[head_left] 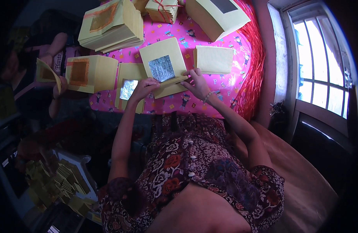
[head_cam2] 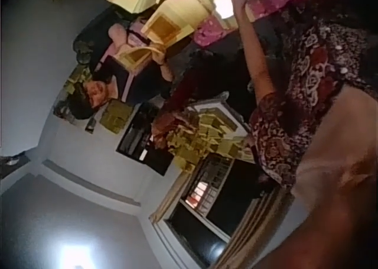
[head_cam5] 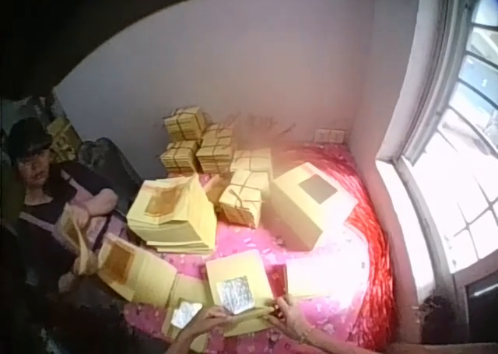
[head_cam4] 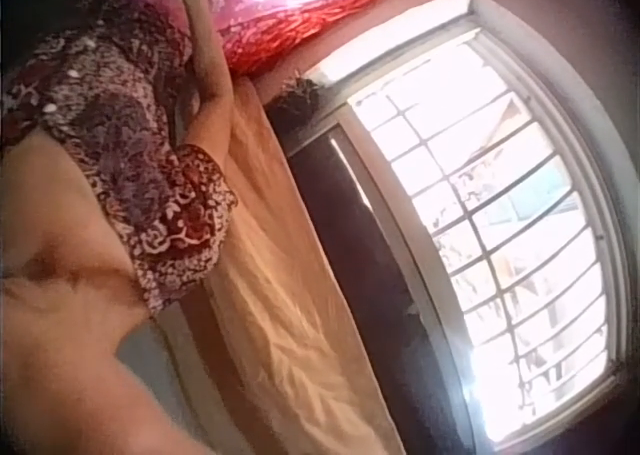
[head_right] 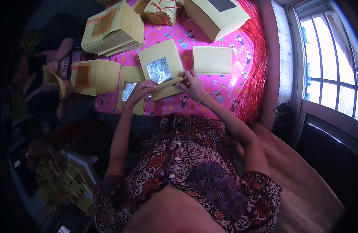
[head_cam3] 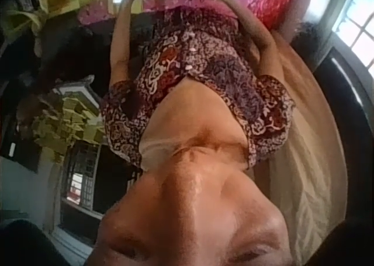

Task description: Checking, stacking, and bundling sheets of joss paper for packaging.

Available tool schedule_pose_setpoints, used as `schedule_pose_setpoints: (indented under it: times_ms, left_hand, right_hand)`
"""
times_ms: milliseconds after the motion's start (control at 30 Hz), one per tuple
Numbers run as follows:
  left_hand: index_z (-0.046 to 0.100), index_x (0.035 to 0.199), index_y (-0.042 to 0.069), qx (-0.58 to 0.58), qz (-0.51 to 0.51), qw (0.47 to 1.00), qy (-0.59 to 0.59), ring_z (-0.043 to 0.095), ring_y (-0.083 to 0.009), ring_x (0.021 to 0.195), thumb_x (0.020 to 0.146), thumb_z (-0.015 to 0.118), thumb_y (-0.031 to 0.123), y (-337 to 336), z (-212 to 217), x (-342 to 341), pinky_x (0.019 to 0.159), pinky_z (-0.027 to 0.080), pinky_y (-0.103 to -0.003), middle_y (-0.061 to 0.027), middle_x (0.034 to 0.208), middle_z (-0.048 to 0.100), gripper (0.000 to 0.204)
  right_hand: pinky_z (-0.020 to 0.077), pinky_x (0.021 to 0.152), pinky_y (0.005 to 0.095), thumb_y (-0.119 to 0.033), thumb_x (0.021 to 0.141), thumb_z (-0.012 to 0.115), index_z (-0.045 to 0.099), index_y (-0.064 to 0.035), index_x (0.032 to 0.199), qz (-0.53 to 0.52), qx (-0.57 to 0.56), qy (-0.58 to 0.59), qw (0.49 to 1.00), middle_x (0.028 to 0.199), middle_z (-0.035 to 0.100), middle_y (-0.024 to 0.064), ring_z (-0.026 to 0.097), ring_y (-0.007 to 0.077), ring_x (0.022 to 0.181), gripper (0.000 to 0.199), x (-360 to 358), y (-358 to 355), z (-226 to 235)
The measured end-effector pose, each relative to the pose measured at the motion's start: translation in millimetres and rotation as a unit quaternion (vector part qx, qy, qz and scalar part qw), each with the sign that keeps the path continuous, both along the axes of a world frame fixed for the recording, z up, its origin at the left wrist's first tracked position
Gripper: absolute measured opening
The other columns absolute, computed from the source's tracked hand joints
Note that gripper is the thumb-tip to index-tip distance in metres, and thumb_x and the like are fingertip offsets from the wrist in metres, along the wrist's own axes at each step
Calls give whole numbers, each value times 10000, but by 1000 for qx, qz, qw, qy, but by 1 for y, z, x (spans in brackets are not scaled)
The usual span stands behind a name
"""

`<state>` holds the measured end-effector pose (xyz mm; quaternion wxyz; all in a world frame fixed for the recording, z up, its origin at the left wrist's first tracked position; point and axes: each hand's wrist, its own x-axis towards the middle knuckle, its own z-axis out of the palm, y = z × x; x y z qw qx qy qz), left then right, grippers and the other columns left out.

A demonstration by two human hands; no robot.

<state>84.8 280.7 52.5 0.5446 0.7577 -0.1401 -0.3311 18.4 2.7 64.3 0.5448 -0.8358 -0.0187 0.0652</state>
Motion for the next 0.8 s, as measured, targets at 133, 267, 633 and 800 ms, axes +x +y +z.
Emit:
schedule_pose_setpoints:
  times_ms: [133, 267, 633, 800]
  left_hand:
    - [703, 900, -22, -3, 4, 1000, -9, 620, -134, 849, 842, 665, 185, 0, -4, 0, 764, 485, -270, -81, 905, 665, 218]
    - [701, 885, -22, -10, -4, 999, -44, 620, -130, 839, 848, 660, 193, 0, -6, -1, 758, 485, -271, -78, 886, 665, 223]
    - [553, 961, 18, -13, 64, 996, -63, 631, -130, 824, 896, 585, 88, -19, 14, -18, 763, 489, -272, -66, 888, 639, 101]
    - [569, 877, 24, 34, 5, 989, -143, 630, -177, 797, 868, 523, 13, -22, 26, -15, 726, 481, -306, -78, 832, 609, 49]
  right_hand:
    - [550, 696, 291, -68, 786, 722, 520, -55, 1091, 5, -3, -3, 1000, 1039, 454, 100, 603, 194, 805, 366, 0, -1, -1]
    - [552, 700, 304, -66, 768, 737, 492, -40, 1124, 13, -1, 0, 1000, 1042, 453, 108, 606, 203, 824, 432, -1, -1, -2]
    - [548, 649, 275, -92, 812, 736, 373, -15, 1048, -140, 275, 101, 946, 913, 572, 101, 655, 176, 801, 439, -40, 29, -16]
    - [574, 680, 290, -51, 868, 652, 403, -50, 1036, -258, 436, 259, 822, 946, 633, 145, 674, 209, 832, 300, -43, 37, -12]
